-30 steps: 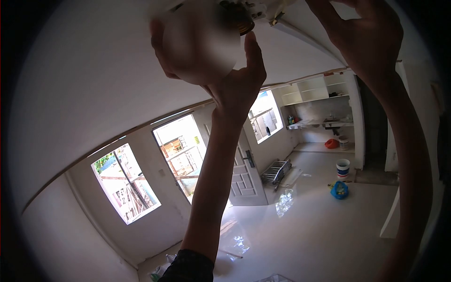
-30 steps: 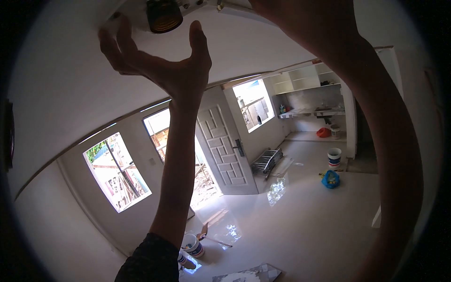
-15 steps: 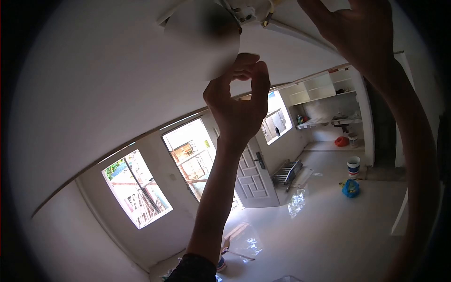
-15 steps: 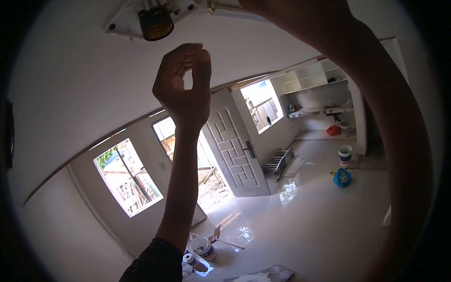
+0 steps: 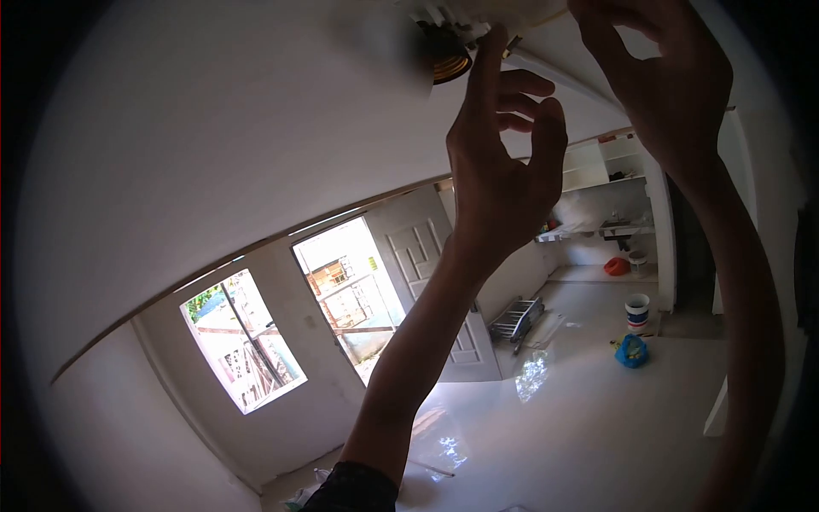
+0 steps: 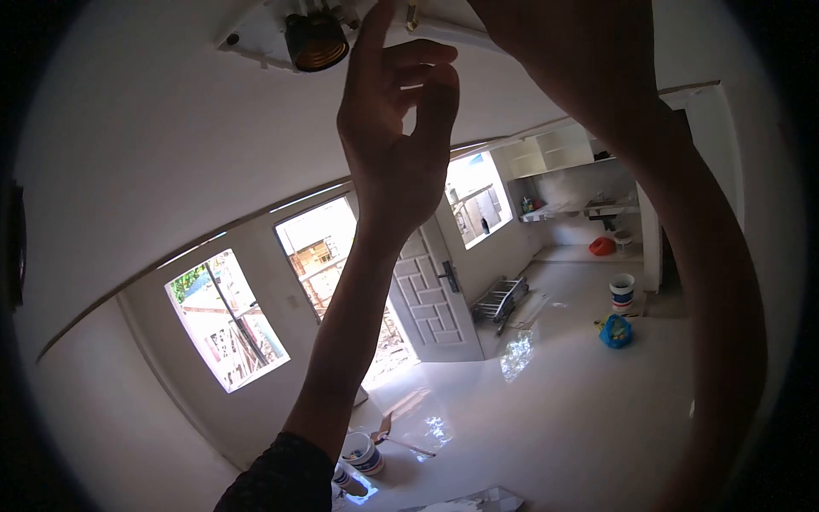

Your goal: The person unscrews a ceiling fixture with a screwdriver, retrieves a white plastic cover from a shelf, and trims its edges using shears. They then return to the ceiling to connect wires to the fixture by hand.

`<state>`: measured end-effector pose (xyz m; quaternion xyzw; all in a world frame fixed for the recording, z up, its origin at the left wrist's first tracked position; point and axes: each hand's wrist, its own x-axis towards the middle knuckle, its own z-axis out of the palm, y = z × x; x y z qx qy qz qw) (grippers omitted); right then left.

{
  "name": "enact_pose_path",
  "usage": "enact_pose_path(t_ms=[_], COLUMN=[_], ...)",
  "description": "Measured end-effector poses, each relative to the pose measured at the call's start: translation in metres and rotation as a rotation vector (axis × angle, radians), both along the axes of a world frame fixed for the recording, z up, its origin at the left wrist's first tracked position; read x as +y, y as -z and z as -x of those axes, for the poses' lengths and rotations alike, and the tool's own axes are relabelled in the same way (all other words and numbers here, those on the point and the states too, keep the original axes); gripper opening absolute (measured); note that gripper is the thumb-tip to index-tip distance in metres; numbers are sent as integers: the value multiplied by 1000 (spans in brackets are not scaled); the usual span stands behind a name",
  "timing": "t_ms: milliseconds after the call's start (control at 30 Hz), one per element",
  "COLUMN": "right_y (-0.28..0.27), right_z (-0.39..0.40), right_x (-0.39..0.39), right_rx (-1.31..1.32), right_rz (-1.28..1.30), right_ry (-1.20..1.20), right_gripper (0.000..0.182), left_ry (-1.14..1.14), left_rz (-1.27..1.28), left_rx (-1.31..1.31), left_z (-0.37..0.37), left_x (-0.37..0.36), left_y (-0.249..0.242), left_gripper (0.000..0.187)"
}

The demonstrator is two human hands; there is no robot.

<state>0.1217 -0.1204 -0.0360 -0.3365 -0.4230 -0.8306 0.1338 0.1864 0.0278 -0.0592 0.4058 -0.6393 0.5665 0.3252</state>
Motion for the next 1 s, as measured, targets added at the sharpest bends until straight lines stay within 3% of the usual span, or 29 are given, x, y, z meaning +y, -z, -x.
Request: enact_pose_path(t_ms=[200, 300, 400, 600, 700, 733, 800, 1000], right_y=[-7, -8, -5, 6, 9, 9, 8, -6], right_z=[13, 17, 19, 19, 24, 27, 29, 23], right_x=[-5, -9, -5, 5, 3, 5, 5, -1], right_rx=[-247, -192, -195, 228, 256, 109, -40, -61], right_rz=[-81, -115, -26, -3, -52, -92, -130, 60], right_ry=[378, 582, 541, -65, -48, 174, 399, 329], right_gripper=[21, 24, 23, 22, 24, 26, 27, 27], left_ry=[13, 38, 20, 64, 74, 66, 62, 45], left_rz=[3, 52, 94, 130, 178, 189, 201, 139], left_rx=[99, 77, 116, 170, 104, 107, 110, 147], left_z=[0, -6, -10, -14, -19, -19, -19, -10], left_x=[-6, -10, -15, -20, -21, -21, -17, -11], left_y=[-3, -3, -2, -2, -2, -1, 0, -1], left_gripper=[58, 53, 51, 49, 44, 42, 40, 37])
